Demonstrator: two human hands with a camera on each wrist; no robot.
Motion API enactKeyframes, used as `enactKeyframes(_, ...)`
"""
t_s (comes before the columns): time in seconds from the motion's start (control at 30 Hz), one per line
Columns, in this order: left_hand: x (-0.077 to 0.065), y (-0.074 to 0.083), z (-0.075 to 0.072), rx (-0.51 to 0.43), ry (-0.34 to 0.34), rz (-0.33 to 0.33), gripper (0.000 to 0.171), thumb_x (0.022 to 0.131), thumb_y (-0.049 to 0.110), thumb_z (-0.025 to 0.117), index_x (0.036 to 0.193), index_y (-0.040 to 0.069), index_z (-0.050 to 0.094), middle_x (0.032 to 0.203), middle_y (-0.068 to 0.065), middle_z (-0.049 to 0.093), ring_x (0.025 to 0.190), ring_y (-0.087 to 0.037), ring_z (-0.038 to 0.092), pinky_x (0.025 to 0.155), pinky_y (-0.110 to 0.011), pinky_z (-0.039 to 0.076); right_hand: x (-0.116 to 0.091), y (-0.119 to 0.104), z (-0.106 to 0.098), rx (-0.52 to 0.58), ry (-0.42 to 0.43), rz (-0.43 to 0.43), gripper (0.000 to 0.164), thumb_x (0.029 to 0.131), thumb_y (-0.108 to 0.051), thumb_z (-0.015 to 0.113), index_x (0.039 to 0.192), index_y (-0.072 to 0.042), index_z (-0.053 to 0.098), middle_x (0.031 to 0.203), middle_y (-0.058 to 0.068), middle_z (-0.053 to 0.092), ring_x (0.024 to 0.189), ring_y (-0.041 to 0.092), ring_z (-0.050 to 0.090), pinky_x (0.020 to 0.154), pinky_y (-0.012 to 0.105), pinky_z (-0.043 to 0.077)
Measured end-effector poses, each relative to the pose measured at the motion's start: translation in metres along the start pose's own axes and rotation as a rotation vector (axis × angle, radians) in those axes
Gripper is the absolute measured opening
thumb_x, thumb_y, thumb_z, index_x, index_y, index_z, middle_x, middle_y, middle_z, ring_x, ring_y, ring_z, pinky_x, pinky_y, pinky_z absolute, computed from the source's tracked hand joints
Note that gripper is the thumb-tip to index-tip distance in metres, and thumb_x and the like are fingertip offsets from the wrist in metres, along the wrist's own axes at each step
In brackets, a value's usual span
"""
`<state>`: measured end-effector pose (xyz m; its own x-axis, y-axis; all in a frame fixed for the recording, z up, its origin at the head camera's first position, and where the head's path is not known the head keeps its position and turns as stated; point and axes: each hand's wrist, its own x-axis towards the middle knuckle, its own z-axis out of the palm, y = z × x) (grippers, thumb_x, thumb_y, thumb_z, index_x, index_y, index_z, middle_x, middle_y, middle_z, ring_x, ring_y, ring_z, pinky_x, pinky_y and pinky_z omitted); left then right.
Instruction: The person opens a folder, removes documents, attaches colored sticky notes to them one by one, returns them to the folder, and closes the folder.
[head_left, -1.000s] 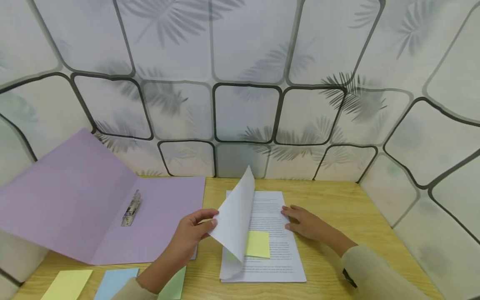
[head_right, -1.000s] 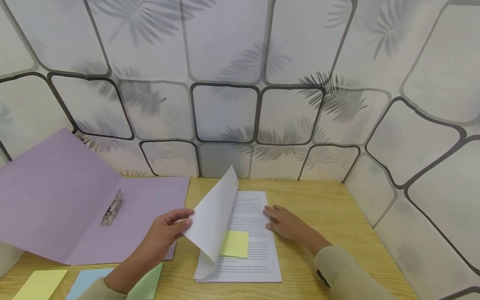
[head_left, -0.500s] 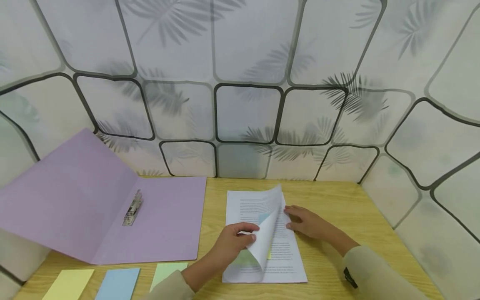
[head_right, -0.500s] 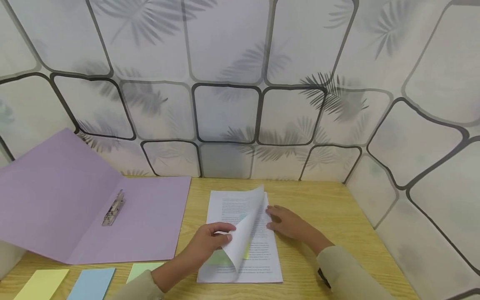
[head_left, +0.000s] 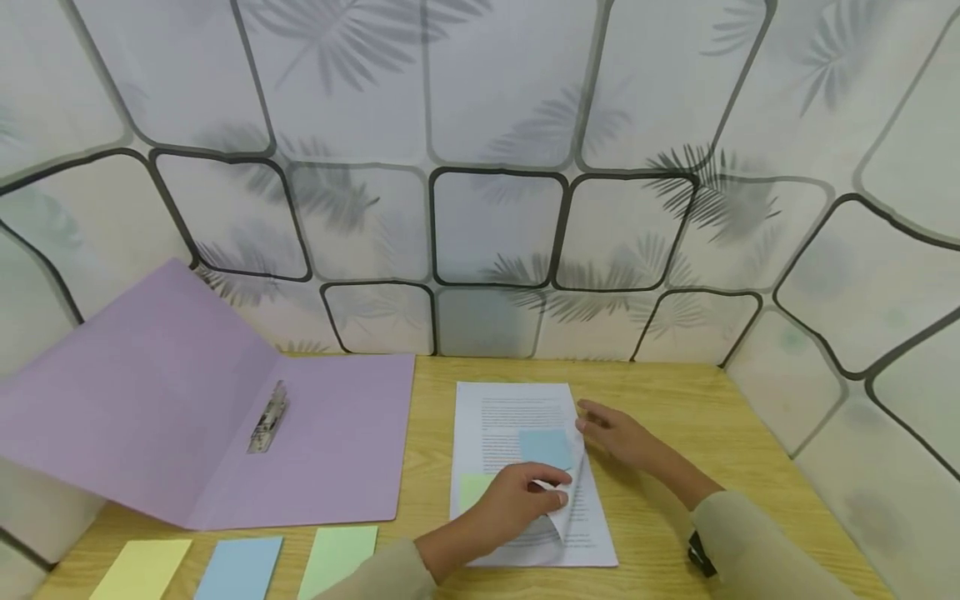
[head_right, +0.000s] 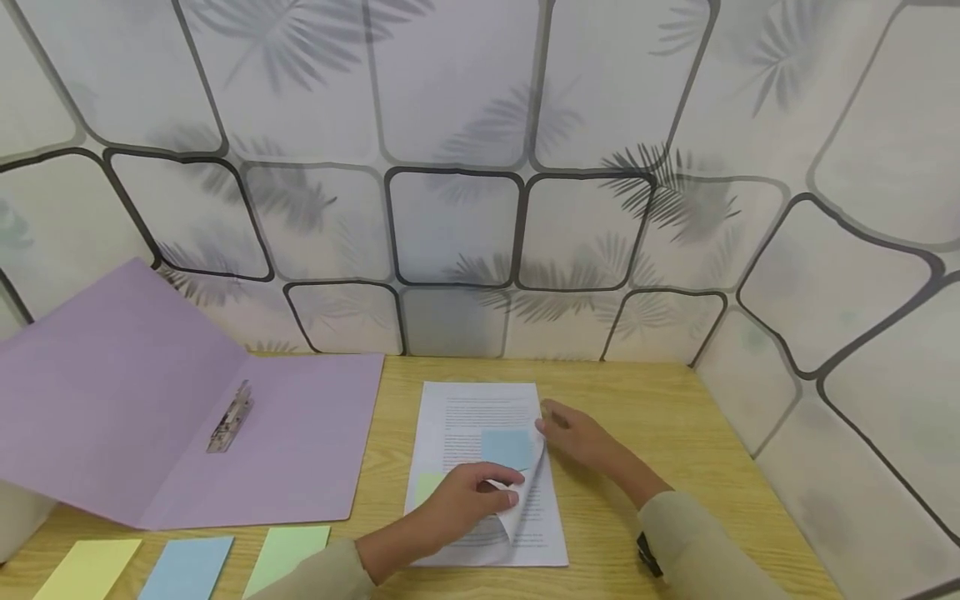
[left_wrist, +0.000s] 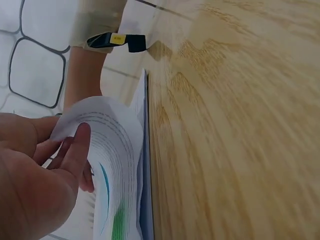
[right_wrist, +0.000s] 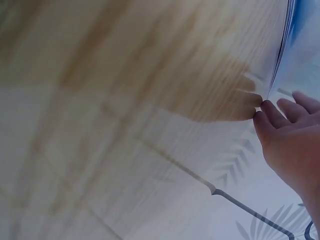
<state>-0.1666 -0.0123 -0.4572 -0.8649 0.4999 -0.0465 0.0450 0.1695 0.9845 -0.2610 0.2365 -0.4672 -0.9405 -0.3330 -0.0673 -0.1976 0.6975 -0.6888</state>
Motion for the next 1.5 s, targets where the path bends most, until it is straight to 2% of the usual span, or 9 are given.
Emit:
enactKeyframes(0.13, 0.001, 0.005, -0.001, 0.030, -0.068, 0.043, 0.038, 0.102, 0.032, 0.061, 0.132, 0.010, 0.066, 0.115, 0.001, 0.071, 0.088, -0.012, 0.069, 0.076, -0.026, 0.057, 0.001, 0.005, -0.002, -0.049, -0.057, -0.031, 0.070, 0.099, -0.042, 0.063, 0.153, -0.003, 0.041, 0.159, 0.022, 0.036, 0.147, 0.045, 0.030, 0.118, 0.062, 0.028)
enactKeyframes(0.2, 0.001, 0.008, -0.008, 0.081, -0.045, 0.064, 0.041, 0.103, 0.038, 0.057, 0.134, 0.012, 0.065, 0.113, 0.000, 0.071, 0.091, -0.014, 0.070, 0.077, -0.026, 0.057, 0.001, 0.007, -0.002, -0.069, -0.085, -0.049, 0.073, 0.097, -0.040, 0.067, 0.153, -0.002, 0.041, 0.160, 0.022, 0.035, 0.148, 0.045, 0.027, 0.118, 0.062, 0.025)
enactKeyframes(0.33, -0.001, 0.009, -0.037, 0.218, 0.126, 0.099, 0.038, 0.104, 0.039, 0.054, 0.131, 0.014, 0.067, 0.118, -0.002, 0.070, 0.099, -0.015, 0.066, 0.079, -0.030, 0.055, 0.002, 0.008, -0.002, -0.072, -0.110, -0.062, 0.075, 0.094, -0.032, 0.072, 0.154, -0.001, 0.038, 0.161, 0.023, 0.032, 0.149, 0.046, 0.024, 0.120, 0.062, 0.022)
enactKeyframes(0.47, -0.003, -0.003, -0.073, 0.288, 0.307, 0.056, 0.040, 0.105, 0.036, 0.053, 0.133, 0.010, 0.065, 0.127, -0.007, 0.067, 0.108, -0.020, 0.063, 0.083, -0.036, 0.055, 0.001, 0.006, -0.002, -0.127, -0.116, -0.052, 0.074, 0.095, -0.029, 0.072, 0.154, -0.001, 0.038, 0.162, 0.022, 0.030, 0.150, 0.045, 0.024, 0.120, 0.061, 0.023)
enactKeyframes(0.67, -0.002, -0.022, -0.106, 0.288, 0.394, -0.085, 0.046, 0.106, 0.037, 0.051, 0.136, 0.004, 0.061, 0.132, -0.011, 0.065, 0.116, -0.027, 0.063, 0.091, -0.045, 0.055, 0.000, 0.007, -0.002, -0.175, -0.101, -0.050, 0.069, 0.095, -0.026, 0.071, 0.152, -0.002, 0.042, 0.162, 0.021, 0.031, 0.149, 0.046, 0.025, 0.119, 0.062, 0.024)
enactKeyframes(0.9, 0.003, -0.030, -0.108, 0.231, 0.381, -0.131, 0.044, 0.105, 0.023, 0.052, 0.137, -0.007, 0.056, 0.137, -0.023, 0.060, 0.129, -0.038, 0.056, 0.104, -0.052, 0.049, -0.001, 0.007, 0.000, -0.154, -0.114, -0.060, 0.066, 0.096, -0.026, 0.070, 0.150, 0.000, 0.044, 0.161, 0.021, 0.032, 0.150, 0.046, 0.023, 0.120, 0.062, 0.023)
enactKeyframes(1.17, 0.006, -0.033, -0.104, 0.110, 0.421, -0.062, 0.042, 0.101, 0.005, 0.053, 0.142, -0.005, 0.052, 0.137, -0.025, 0.056, 0.124, -0.039, 0.056, 0.095, -0.044, 0.055, -0.005, 0.001, 0.002, -0.150, -0.108, -0.036, 0.065, 0.096, -0.027, 0.070, 0.150, -0.001, 0.045, 0.162, 0.020, 0.031, 0.150, 0.046, 0.022, 0.120, 0.062, 0.022)
enactKeyframes(1.33, 0.006, -0.032, -0.104, 0.008, 0.478, -0.074, 0.049, 0.100, 0.006, 0.057, 0.148, 0.000, 0.046, 0.137, -0.020, 0.056, 0.119, -0.032, 0.059, 0.092, -0.037, 0.054, -0.008, -0.001, 0.006, -0.114, -0.102, -0.025, 0.066, 0.097, -0.031, 0.068, 0.151, -0.004, 0.044, 0.163, 0.020, 0.028, 0.151, 0.047, 0.018, 0.120, 0.064, 0.019)
enactKeyframes(1.5, 0.008, -0.037, -0.104, -0.065, 0.494, -0.103, 0.044, 0.102, 0.014, 0.058, 0.143, -0.002, 0.052, 0.138, -0.018, 0.058, 0.128, -0.032, 0.057, 0.105, -0.043, 0.049, -0.011, -0.002, 0.008, -0.056, -0.095, 0.005, 0.065, 0.098, -0.033, 0.067, 0.153, -0.008, 0.043, 0.164, 0.017, 0.027, 0.152, 0.046, 0.016, 0.121, 0.064, 0.017)
